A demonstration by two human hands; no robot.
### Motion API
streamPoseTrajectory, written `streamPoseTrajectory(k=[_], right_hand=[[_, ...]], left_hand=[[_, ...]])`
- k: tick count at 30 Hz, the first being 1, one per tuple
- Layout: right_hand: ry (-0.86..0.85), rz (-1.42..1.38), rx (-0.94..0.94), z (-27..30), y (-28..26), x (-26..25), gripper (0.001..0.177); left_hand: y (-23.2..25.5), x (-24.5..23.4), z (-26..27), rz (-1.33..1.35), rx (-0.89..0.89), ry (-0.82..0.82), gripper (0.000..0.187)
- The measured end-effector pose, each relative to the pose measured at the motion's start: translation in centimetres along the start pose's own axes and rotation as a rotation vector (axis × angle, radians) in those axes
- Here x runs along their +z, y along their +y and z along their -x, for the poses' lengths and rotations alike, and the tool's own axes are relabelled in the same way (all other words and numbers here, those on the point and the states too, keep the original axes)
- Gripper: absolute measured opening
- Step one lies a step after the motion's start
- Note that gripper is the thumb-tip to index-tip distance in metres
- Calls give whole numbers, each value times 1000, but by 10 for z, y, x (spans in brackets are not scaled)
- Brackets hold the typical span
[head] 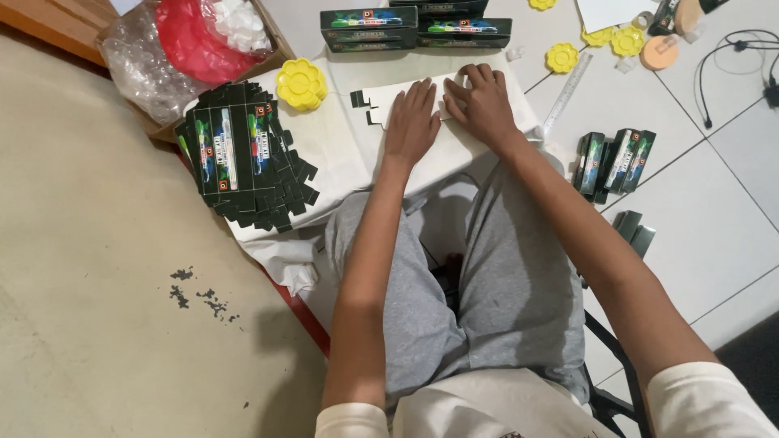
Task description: Folding flat cardboard templates into small rectangular boxes and stacking them on the floor.
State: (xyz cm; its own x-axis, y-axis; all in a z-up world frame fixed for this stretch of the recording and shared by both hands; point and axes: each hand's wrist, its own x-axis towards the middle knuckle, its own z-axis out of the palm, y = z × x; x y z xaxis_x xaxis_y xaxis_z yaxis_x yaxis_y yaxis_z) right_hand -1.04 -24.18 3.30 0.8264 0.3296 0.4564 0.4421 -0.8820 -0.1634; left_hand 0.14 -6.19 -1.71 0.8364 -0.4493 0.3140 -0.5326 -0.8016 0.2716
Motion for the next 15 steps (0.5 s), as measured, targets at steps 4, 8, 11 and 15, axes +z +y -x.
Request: streamPoseTrajectory(k=[4,8,11,15], right_hand=[[6,9,-10,0,-1,-1,31],[-7,-34,11,1,1,-2,30],[-19,-21,12,1,0,-1,29],[-9,-26,2,0,-2,-6,28]], left_hand=[[-3,7,4,-26,-15,-15,57],[-9,2,2,60,-100,100,52],[-19,5,6,32,-165,138,51],[-24,2,10,20,-191,107,51]])
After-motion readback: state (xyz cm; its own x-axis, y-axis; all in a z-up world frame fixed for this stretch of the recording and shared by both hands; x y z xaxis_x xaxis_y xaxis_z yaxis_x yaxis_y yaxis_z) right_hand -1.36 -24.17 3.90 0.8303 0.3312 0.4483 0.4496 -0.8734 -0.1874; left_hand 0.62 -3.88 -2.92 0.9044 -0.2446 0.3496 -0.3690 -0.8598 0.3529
